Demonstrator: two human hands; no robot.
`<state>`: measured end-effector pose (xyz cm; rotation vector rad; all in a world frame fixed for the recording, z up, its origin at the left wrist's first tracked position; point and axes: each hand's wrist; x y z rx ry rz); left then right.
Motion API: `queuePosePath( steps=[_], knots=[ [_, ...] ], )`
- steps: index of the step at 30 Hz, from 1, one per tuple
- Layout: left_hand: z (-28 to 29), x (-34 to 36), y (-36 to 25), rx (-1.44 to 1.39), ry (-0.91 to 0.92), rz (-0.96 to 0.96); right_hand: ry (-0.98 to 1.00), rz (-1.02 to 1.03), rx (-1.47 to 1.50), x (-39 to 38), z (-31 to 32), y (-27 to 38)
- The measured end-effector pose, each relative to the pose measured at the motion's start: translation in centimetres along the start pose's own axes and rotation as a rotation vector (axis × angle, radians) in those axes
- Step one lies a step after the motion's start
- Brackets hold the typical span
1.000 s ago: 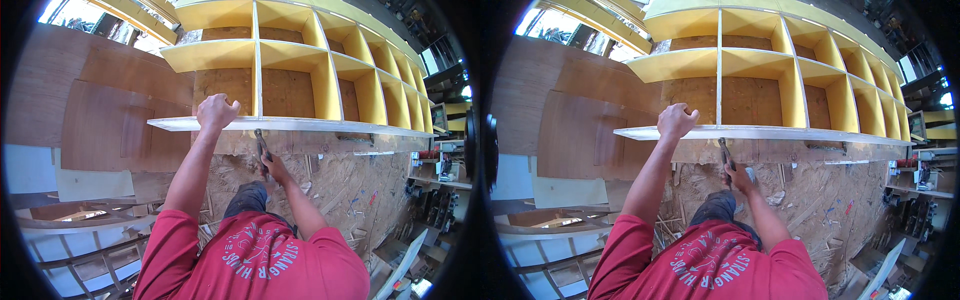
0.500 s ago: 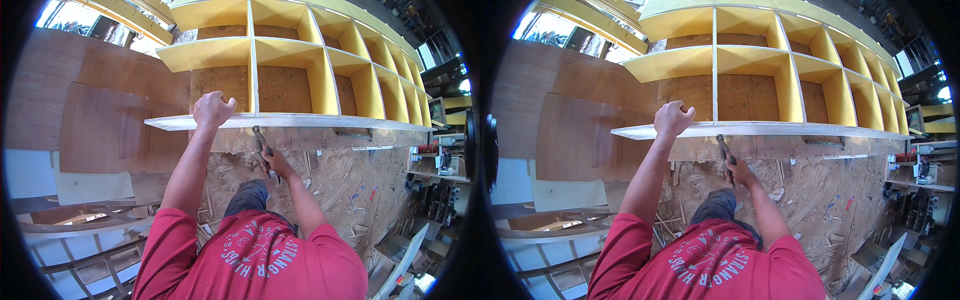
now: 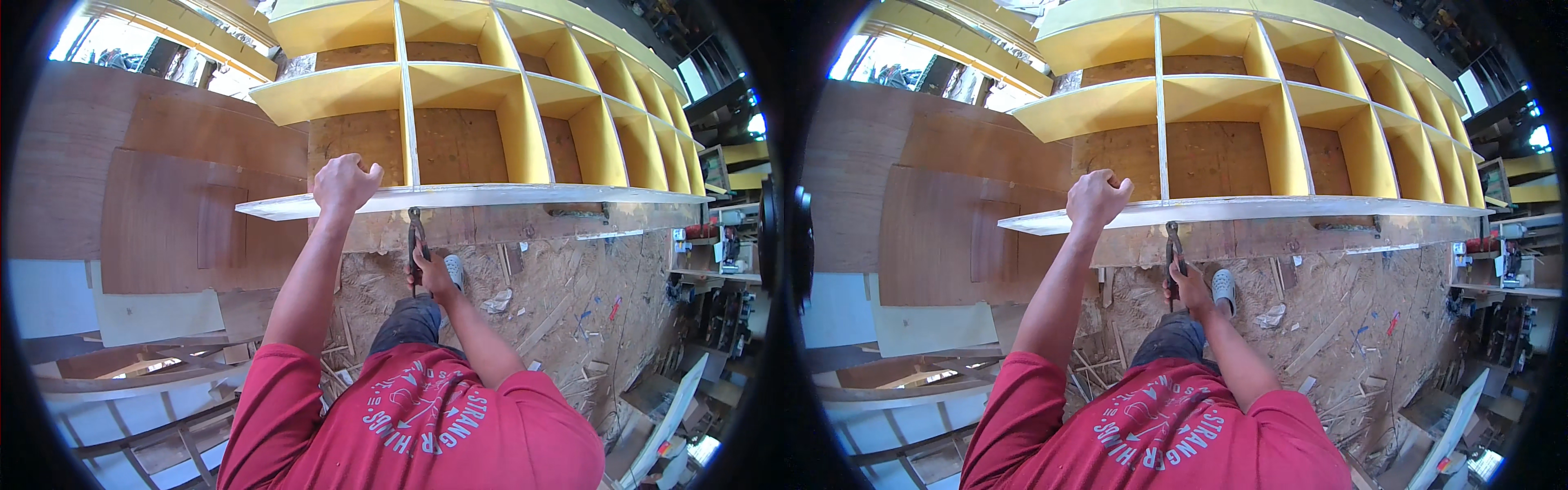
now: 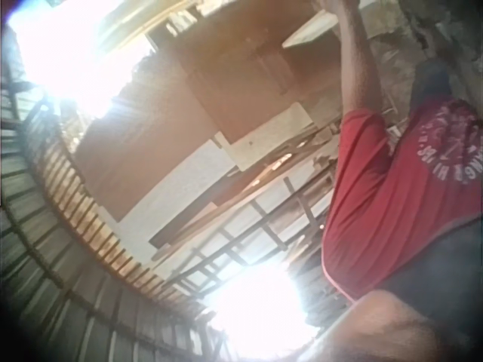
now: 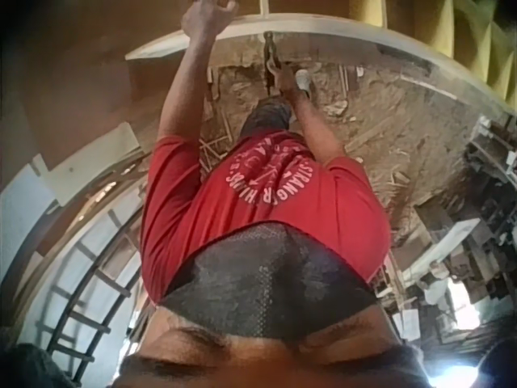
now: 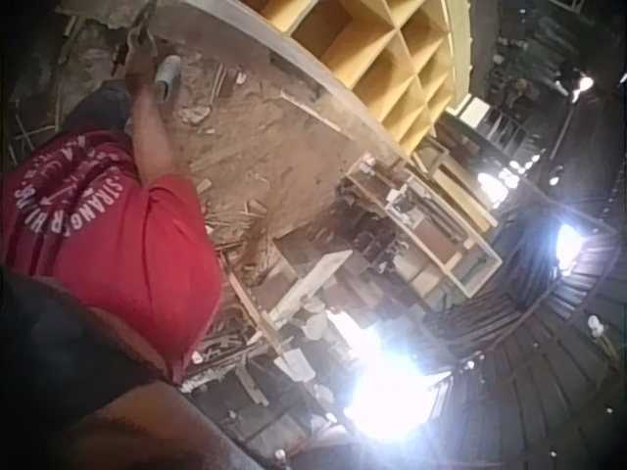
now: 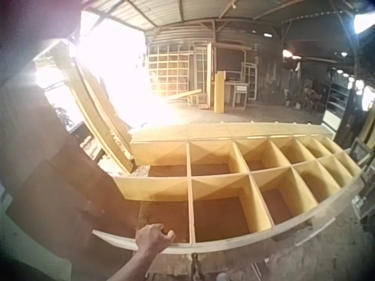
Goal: The person builds a yellow shelving unit by hammering nails into a wooden trim piece and using pliers to pull out a nail.
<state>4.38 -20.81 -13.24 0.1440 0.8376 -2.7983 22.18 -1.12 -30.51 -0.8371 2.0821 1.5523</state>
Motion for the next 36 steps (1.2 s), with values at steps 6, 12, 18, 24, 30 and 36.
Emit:
queuePosePath(
  steps=[6, 12, 18, 24, 30, 36],
  knots=[
    [0.0, 0.0, 0.2, 0.005, -0.071, -0.016, -0.028, 0.042, -0.513, -0.1, 1.5, 1.0],
    [-0.5, 0.4, 1.0, -0.05, -0.1, 0.001, 0.038, -0.1, 0.01, -1.2, -0.3, 1.3],
    [0.5, -0.5, -0.1, -0.048, -0.083, 0.006, 0.26, -0.137, 0.43, -1.6, -0.3, 0.2],
    [0.7, -0.4, 0.7, -0.039, -0.072, 0.011, 0.206, -0.118, 0.334, -1.8, -0.4, 1.0],
    [0.6, -0.4, 0.2, -0.021, -0.056, -0.017, 0.128, -0.104, 0.135, -1.2, 0.5, -1.2],
    [0.6, -0.3, -0.2, -0.04, -0.09, -0.026, 0.249, -0.16, 0.272, -0.4, 2.6, -0.8]
  ],
)
Point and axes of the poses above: each hand's wrist, its own x-axis towards the middle knuckle, its own z-axis out of the back of the hand, y = z × x, and after that the axes turned 12 degrees about -x, right-handed
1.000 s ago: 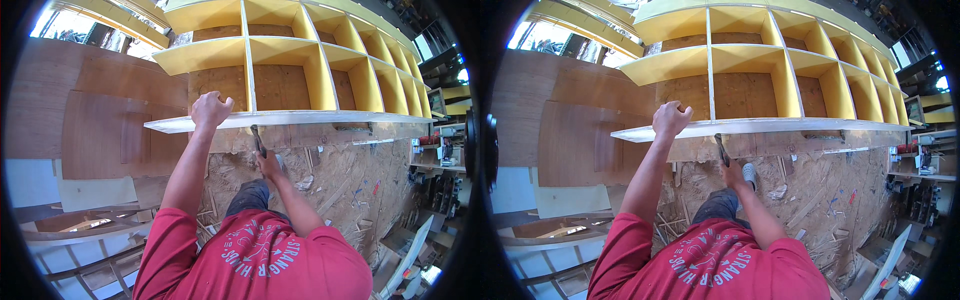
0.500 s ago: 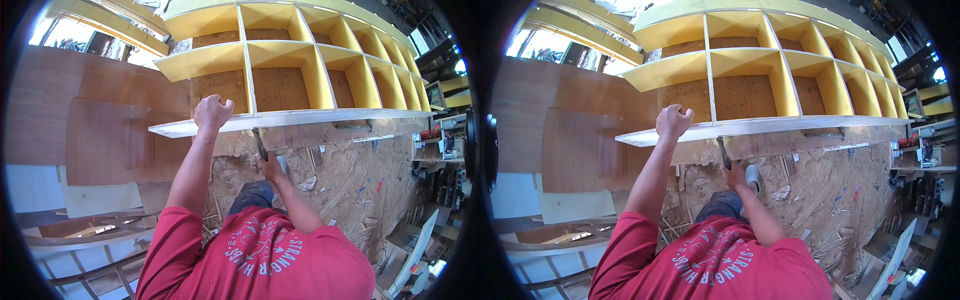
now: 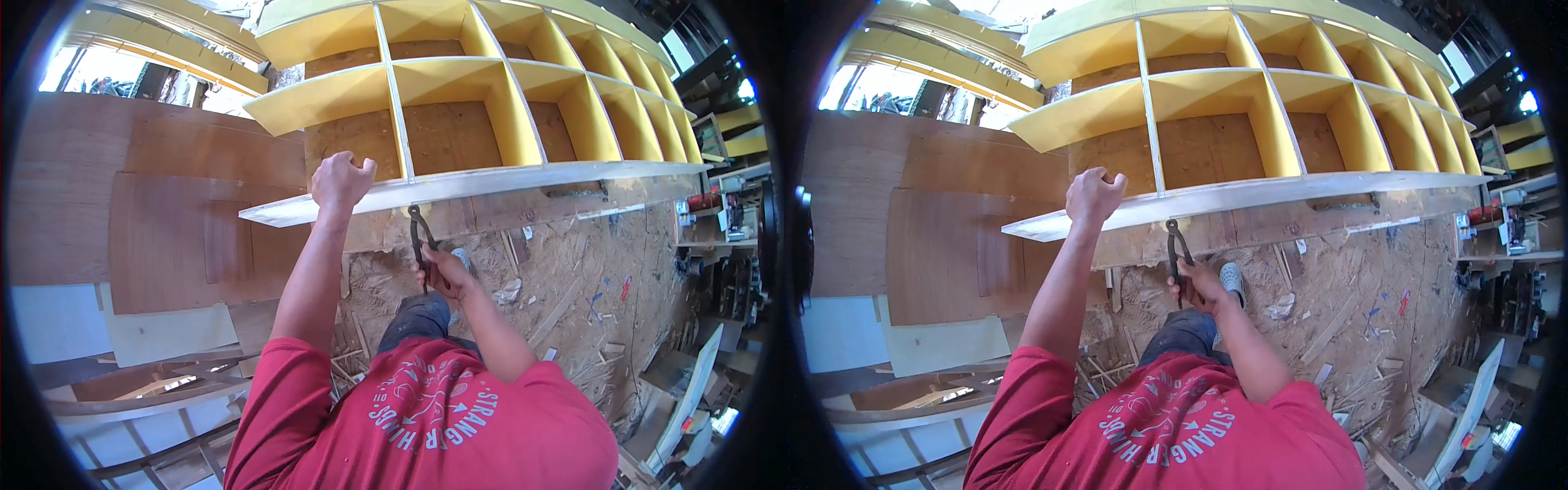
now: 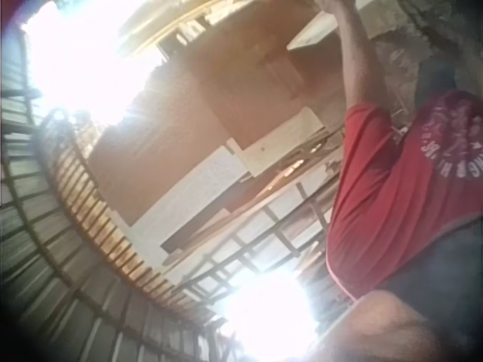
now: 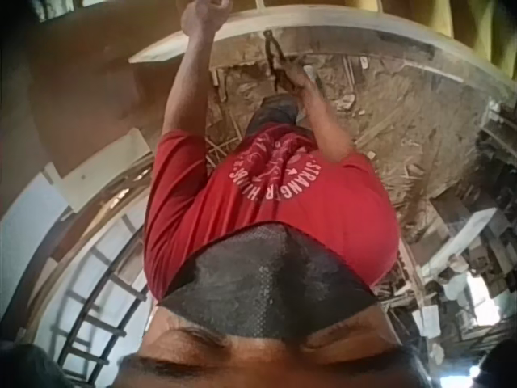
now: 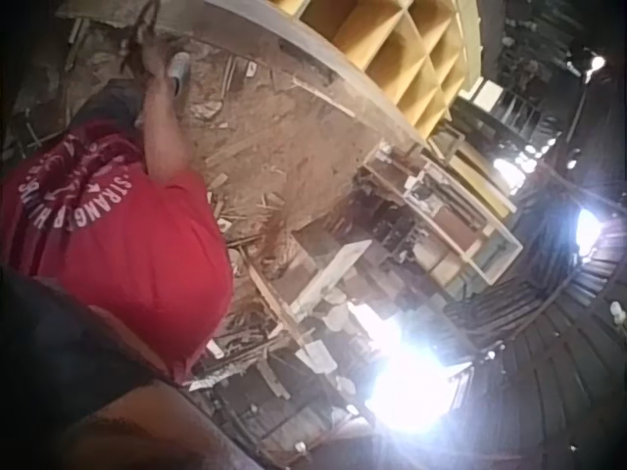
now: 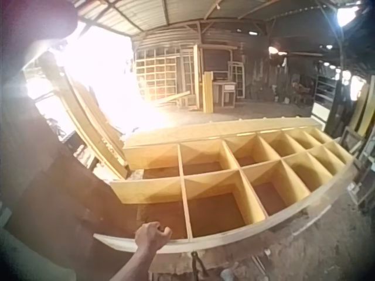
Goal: The person builds a yellow shelving unit by hammering nails into a wooden trim piece and using pliers to pull out a nail.
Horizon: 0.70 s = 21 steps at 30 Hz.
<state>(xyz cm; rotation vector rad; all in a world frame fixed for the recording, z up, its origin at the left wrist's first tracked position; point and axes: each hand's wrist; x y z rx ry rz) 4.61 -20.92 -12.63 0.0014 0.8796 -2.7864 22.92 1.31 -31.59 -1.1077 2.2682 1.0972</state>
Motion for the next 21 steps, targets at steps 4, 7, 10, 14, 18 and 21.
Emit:
queuePosePath(
  steps=[4, 7, 10, 14, 18, 21],
  knots=[
    [-0.4, -0.2, -0.3, 0.019, -0.003, 0.008, -0.79, 0.48, -1.468, 0.4, -0.8, -2.6],
    [-0.8, 0.1, 0.2, 0.024, -0.012, -0.03, -0.191, 0.147, -0.533, 0.2, 0.3, -1.2],
    [-0.5, 0.0, 0.4, 0.029, -0.006, -0.003, -0.322, 0.036, -0.691, -0.6, -1.1, -0.8],
    [-1.0, 0.1, 1.1, 0.029, -0.009, -0.008, -0.247, 0.132, -0.594, -0.7, -1.1, -1.1],
    [-0.6, -0.1, -0.8, 0.028, 0.0, -0.01, -0.756, 0.558, -1.461, -0.4, 0.0, -2.5],
    [-0.3, 0.0, 0.2, 0.029, -0.001, 0.011, -0.255, 0.055, -0.479, -1.2, -2.2, -0.3]
  ],
)
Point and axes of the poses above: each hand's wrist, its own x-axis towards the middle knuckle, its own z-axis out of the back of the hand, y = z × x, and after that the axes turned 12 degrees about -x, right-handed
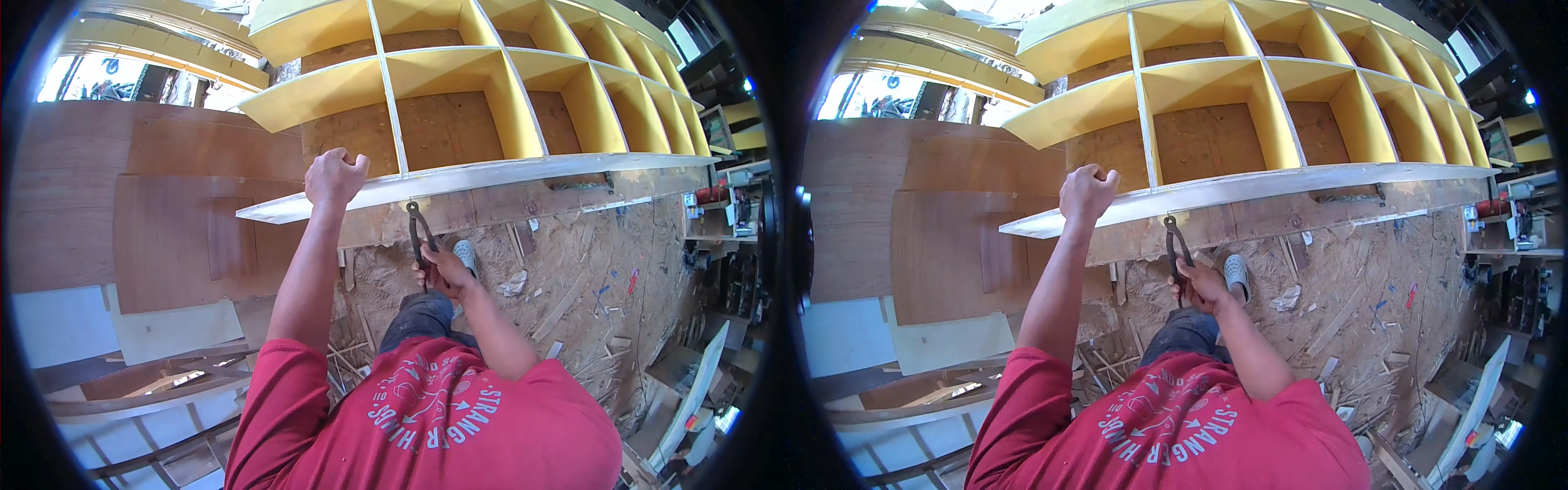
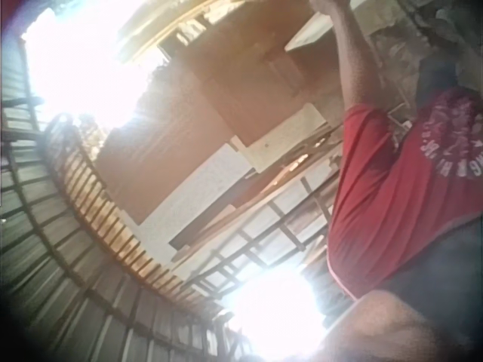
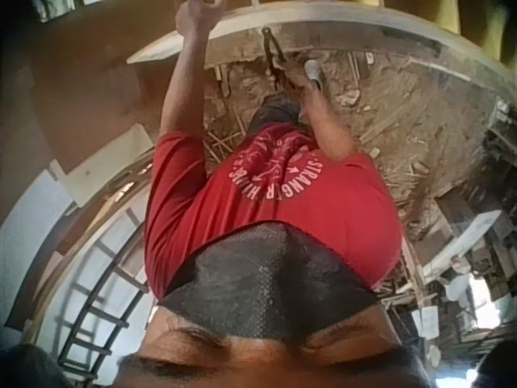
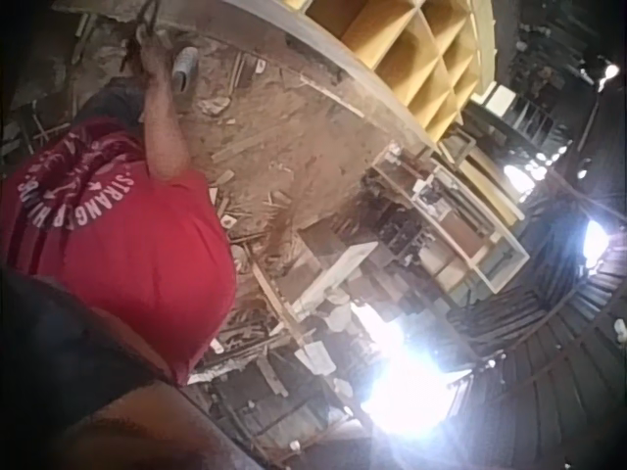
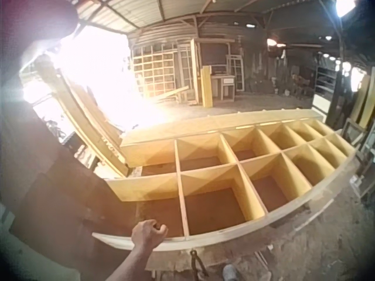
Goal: The person builds a yellow shelving unit by hammering nails into a wooden trim piece and using pliers to pull out a nail.
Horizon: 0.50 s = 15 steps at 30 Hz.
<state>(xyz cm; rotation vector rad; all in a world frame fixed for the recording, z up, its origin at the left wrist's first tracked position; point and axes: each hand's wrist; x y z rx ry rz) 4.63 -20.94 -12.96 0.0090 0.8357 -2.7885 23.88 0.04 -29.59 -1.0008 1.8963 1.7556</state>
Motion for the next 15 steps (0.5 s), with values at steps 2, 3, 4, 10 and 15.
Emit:
queuePosePath(
  steps=[2, 3, 4, 10, 15],
  knots=[
    [-0.2, 0.1, -0.7, -0.007, -0.005, -0.024, -0.243, 0.047, -0.505, 0.1, -0.4, -0.8],
    [-0.5, 0.3, -0.6, -0.006, -0.013, -0.013, -0.239, 0.055, -0.502, 0.8, 0.0, -0.8],
    [-0.7, 0.1, -0.6, -0.007, -0.011, 0.001, -0.161, 0.033, -0.325, 0.8, 0.8, -1.3],
    [-0.3, -0.2, -0.5, 0.021, -0.005, 0.004, -0.366, 0.116, -0.756, 0.5, -0.6, -1.2],
    [-0.3, -0.3, -0.6, 0.046, 0.0, -0.01, -0.033, 0.066, 0.002, 0.8, -0.3, -0.5]
  ],
)
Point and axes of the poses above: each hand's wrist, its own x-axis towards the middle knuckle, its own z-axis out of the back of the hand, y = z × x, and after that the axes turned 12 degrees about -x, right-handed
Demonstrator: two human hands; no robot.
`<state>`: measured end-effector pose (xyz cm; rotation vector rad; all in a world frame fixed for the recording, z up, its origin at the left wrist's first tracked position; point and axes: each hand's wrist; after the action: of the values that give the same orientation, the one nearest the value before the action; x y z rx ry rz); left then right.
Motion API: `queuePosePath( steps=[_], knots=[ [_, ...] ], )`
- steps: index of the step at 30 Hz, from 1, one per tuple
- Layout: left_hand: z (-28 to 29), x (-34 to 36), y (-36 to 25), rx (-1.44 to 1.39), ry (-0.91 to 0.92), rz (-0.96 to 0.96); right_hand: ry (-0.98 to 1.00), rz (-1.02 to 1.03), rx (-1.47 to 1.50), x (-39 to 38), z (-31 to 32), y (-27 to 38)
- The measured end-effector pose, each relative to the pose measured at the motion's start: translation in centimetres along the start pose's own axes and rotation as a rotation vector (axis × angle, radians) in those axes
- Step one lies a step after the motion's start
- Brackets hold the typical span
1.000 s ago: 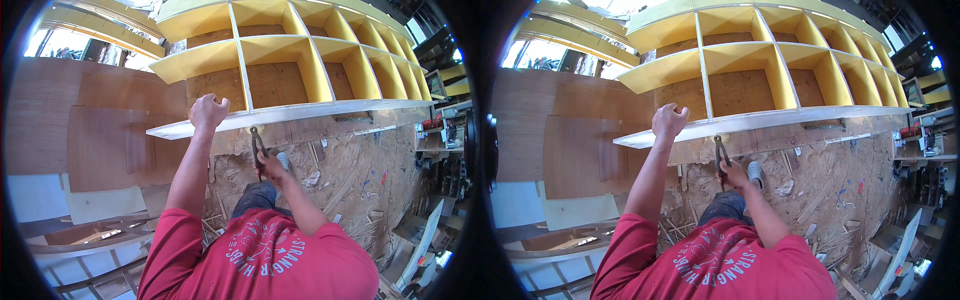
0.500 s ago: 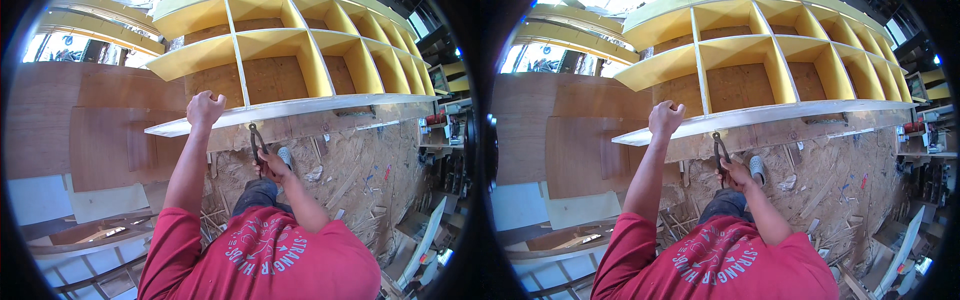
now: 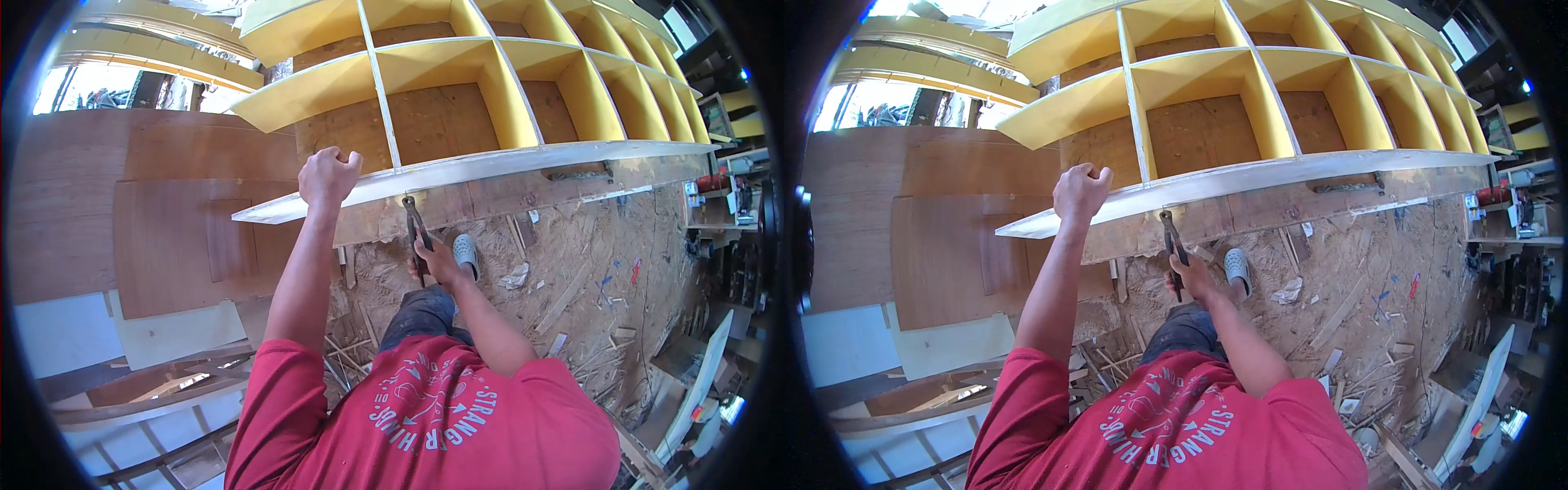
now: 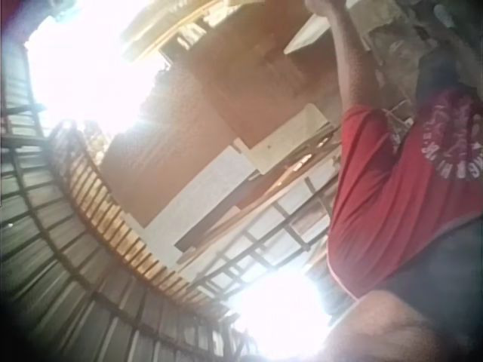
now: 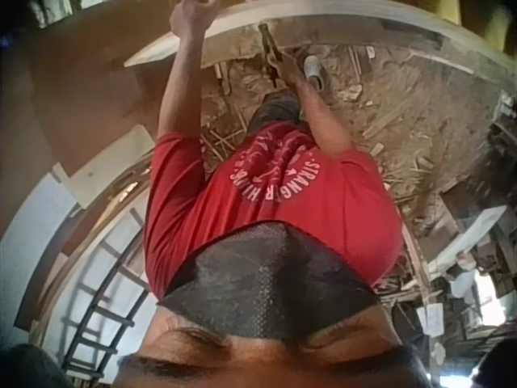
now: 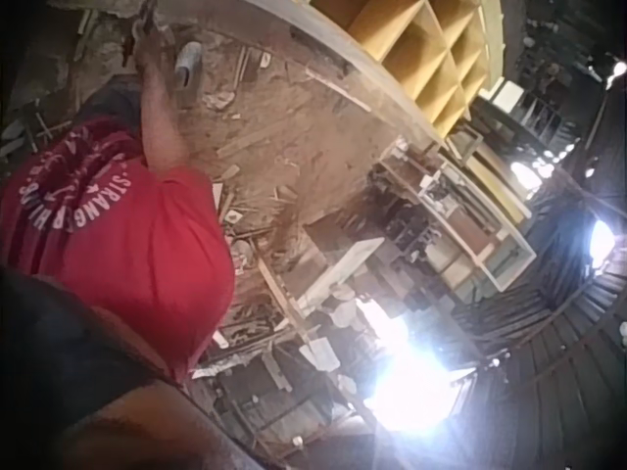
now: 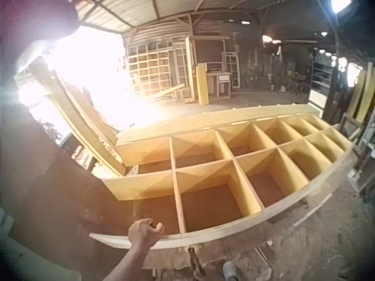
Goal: The person builds a yellow shelving unit by hammering nails into a wooden trim piece and using pliers to pull out a nail.
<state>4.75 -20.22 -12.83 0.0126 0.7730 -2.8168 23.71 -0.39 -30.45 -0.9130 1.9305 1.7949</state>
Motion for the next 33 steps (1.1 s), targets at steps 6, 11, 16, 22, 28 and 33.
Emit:
queuePosePath(
  steps=[6, 11, 16, 22, 28, 33],
  knots=[
    [-0.6, -0.1, 0.3, 0.003, -0.014, -0.021, -0.019, 0.018, 0.098, 0.7, 0.9, 0.4],
    [-0.6, -0.2, 0.6, 0.017, -0.02, -0.029, -0.002, 0.041, 0.062, 0.3, 1.0, 0.5],
    [-0.5, -0.1, 0.1, 0.007, 0.001, 0.004, -0.036, 0.104, -0.043, 1.4, 1.1, -0.4],
    [-0.4, -0.1, 0.4, -0.002, -0.016, -0.013, -0.095, 0.143, -0.116, 1.4, 0.4, -0.3],
    [-0.3, -0.1, 0.1, -0.003, 0.003, 0.0, -0.056, 0.172, -0.502, 3.8, 6.5, -1.8],
    [-0.6, 0.1, 0.0, -0.011, -0.008, -0.013, -0.078, 0.237, -0.685, 4.0, 8.1, -0.6]
  ],
)
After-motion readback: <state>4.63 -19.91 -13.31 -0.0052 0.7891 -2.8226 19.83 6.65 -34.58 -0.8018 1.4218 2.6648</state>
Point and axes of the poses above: each hand's wrist, its own x-axis towards the middle knuckle, its own z-axis out of the back of the hand, y = z × x, and after that the axes turned 12 degrees about -x, right-handed
